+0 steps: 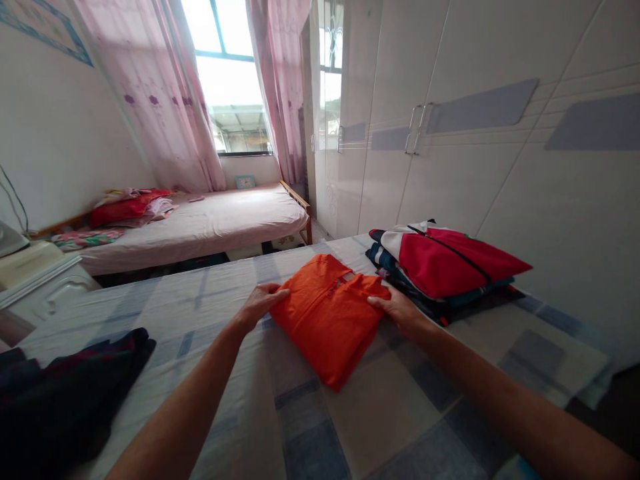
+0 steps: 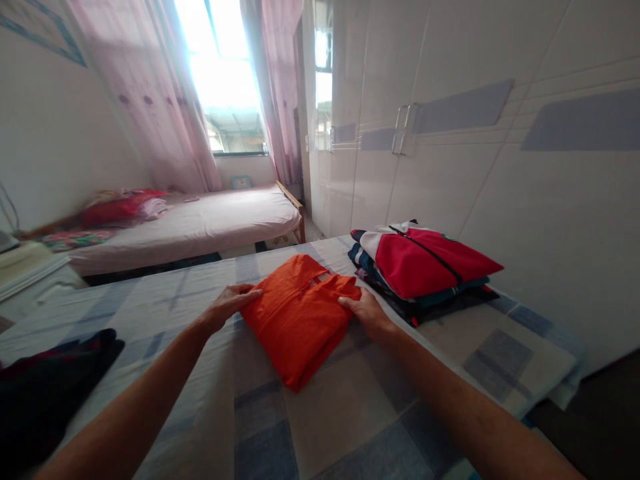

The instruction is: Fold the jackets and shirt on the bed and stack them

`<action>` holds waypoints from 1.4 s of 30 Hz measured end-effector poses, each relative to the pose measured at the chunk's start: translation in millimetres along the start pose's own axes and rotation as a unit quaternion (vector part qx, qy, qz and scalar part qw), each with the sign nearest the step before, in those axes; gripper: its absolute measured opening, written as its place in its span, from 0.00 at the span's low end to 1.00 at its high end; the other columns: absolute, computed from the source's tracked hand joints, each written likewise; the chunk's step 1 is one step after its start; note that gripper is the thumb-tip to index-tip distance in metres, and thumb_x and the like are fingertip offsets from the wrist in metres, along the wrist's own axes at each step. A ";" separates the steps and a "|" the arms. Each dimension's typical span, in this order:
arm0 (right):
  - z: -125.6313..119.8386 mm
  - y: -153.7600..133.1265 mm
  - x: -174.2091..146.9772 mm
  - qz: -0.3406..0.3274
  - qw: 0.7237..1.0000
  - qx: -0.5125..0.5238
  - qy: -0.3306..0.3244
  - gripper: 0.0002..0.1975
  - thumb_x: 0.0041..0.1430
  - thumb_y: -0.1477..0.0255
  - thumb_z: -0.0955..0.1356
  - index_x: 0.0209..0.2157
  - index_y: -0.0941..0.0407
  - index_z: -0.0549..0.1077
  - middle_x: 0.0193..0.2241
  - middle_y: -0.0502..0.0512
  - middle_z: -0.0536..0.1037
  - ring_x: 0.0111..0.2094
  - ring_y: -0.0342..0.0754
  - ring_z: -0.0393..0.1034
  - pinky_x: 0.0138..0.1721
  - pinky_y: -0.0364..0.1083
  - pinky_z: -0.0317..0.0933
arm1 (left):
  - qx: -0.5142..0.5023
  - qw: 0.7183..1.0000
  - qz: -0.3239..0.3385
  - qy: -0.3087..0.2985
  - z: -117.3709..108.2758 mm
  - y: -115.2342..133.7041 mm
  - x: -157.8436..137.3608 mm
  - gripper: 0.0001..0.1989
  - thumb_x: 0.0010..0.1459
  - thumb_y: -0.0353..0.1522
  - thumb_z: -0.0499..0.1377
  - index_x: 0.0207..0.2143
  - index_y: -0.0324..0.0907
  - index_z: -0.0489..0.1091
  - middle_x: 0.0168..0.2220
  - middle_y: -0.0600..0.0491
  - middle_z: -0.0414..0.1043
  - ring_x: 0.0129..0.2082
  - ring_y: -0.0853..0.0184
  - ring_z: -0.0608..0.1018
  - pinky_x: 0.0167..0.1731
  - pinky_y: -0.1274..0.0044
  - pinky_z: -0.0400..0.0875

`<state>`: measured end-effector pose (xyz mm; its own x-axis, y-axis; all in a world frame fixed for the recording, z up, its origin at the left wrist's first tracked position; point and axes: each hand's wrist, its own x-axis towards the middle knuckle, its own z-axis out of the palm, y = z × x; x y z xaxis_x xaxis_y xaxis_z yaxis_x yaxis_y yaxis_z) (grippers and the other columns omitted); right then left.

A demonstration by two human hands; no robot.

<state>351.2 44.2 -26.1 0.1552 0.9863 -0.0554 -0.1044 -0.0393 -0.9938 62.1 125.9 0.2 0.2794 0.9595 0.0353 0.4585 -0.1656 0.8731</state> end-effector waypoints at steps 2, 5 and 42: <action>9.3 -1.9 18.9 -0.005 0.999 0.033 -0.013 0.19 0.42 0.75 0.71 0.41 0.58 0.71 0.43 0.57 0.77 0.42 0.51 0.72 0.48 0.50 0.64 | -0.010 1.000 -0.020 0.005 -4.8 0.4 -23.5 0.22 0.44 0.47 0.60 0.31 0.35 0.73 0.26 0.51 0.74 0.25 0.65 0.74 0.25 0.77 0.65; 28.0 -5.4 48.1 -0.035 0.999 -0.016 -0.035 0.17 0.42 0.75 0.70 0.39 0.59 0.71 0.39 0.56 0.78 0.38 0.49 0.73 0.45 0.48 0.65 | -0.010 0.999 -0.045 0.017 -9.9 -7.1 -70.2 0.21 0.49 0.46 0.58 0.33 0.36 0.71 0.29 0.50 0.74 0.28 0.65 0.75 0.26 0.77 0.67; 102.5 24.6 52.3 -0.207 0.796 -0.569 0.002 0.20 0.63 0.73 0.54 0.52 0.61 0.68 0.55 0.63 0.67 0.57 0.51 0.58 0.58 0.51 0.46 | 0.351 0.928 0.088 0.084 56.0 -26.3 -34.0 0.28 0.63 0.42 0.41 0.58 0.35 0.59 0.62 0.43 0.55 0.63 0.60 0.56 0.60 0.65 0.49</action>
<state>256.1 111.2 -43.5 -0.0515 0.9522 0.3011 0.9136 0.1667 -0.3708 87.7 84.8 -51.2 0.2939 0.9158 0.2737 0.8718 -0.3743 0.3160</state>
